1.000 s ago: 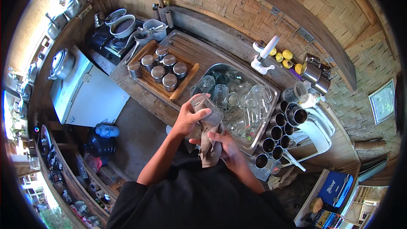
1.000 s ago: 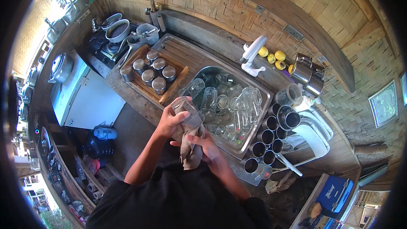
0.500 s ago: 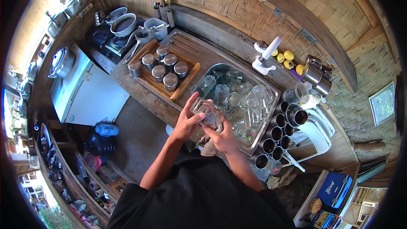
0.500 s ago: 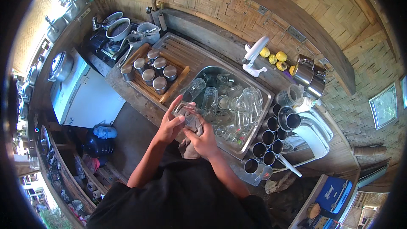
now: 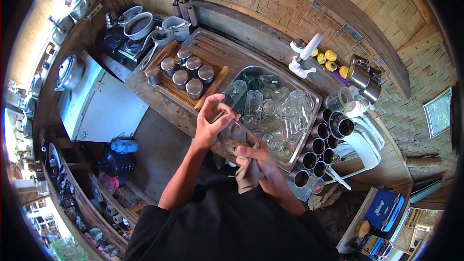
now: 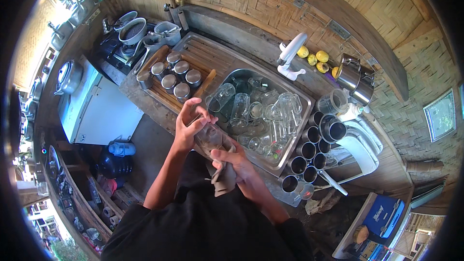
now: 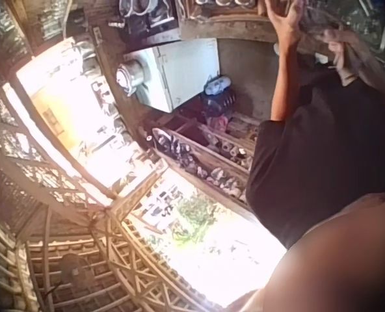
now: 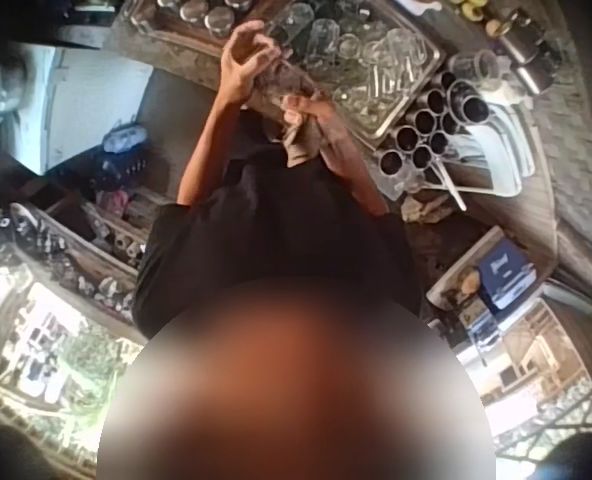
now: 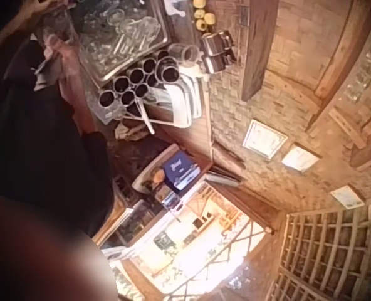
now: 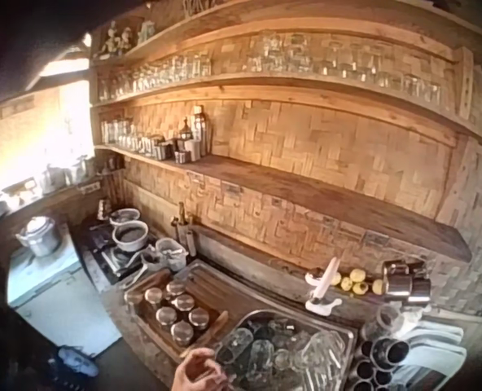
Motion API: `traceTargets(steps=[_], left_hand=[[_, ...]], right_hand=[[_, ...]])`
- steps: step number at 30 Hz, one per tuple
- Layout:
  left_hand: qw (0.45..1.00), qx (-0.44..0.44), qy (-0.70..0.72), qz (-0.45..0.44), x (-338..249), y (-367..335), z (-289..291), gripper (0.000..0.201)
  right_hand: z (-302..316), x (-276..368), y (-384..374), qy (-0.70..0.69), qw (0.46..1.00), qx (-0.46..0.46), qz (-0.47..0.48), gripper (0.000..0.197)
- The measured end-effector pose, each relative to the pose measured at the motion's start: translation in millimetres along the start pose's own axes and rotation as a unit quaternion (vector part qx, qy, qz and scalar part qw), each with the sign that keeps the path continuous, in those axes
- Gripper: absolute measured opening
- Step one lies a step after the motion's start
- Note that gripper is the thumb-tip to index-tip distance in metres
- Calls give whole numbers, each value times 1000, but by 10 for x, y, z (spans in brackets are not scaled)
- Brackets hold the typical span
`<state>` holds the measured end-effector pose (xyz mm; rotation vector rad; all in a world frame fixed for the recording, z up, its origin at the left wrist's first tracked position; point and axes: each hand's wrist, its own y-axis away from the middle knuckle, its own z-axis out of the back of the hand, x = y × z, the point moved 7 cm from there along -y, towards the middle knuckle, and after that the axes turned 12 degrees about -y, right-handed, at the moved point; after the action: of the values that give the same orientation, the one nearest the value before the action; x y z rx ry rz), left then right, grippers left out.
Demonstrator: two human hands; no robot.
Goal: The recorder dries glass cups with a cloth and places them on a wooden shelf.
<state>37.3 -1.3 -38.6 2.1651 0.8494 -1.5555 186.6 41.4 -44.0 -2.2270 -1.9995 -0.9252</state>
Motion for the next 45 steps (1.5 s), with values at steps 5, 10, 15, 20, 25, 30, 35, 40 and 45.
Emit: traceTargets(steps=[5, 10, 15, 20, 25, 30, 35, 40, 45], left_hand=[[998, 43, 28, -29, -40, -52, 22, 61], [999, -12, 2, -34, 130, 24, 51, 58], [978, -70, 119, 157, 426, 117, 42, 59], [990, -64, 92, 87, 257, 102, 122, 63], [986, -98, 127, 45, 219, 16, 406, 60], [978, -151, 122, 76, 275, 44, 494, 58], [977, -71, 162, 118, 267, 72, 125, 51], [985, -89, 74, 131, 267, 59, 375, 47], [981, -84, 85, 155, 342, 115, 276, 43]], right_hand=[[24, -101, 18, -192, 980, -6, -60, 29], [79, -57, -80, 58, 995, -37, 71, 51], [-301, 108, -127, 429, 869, -4, 249, 63], [-95, 28, -177, 209, 965, 29, 155, 58], [164, -85, -208, -214, 976, 38, -7, 39], [104, -62, -172, -77, 995, -39, 46, 36], [-278, -200, -212, 440, 877, 18, 191, 52], [-290, -229, -215, 723, 609, 62, 320, 68], [-299, -308, -179, 728, 593, 62, 337, 70]])
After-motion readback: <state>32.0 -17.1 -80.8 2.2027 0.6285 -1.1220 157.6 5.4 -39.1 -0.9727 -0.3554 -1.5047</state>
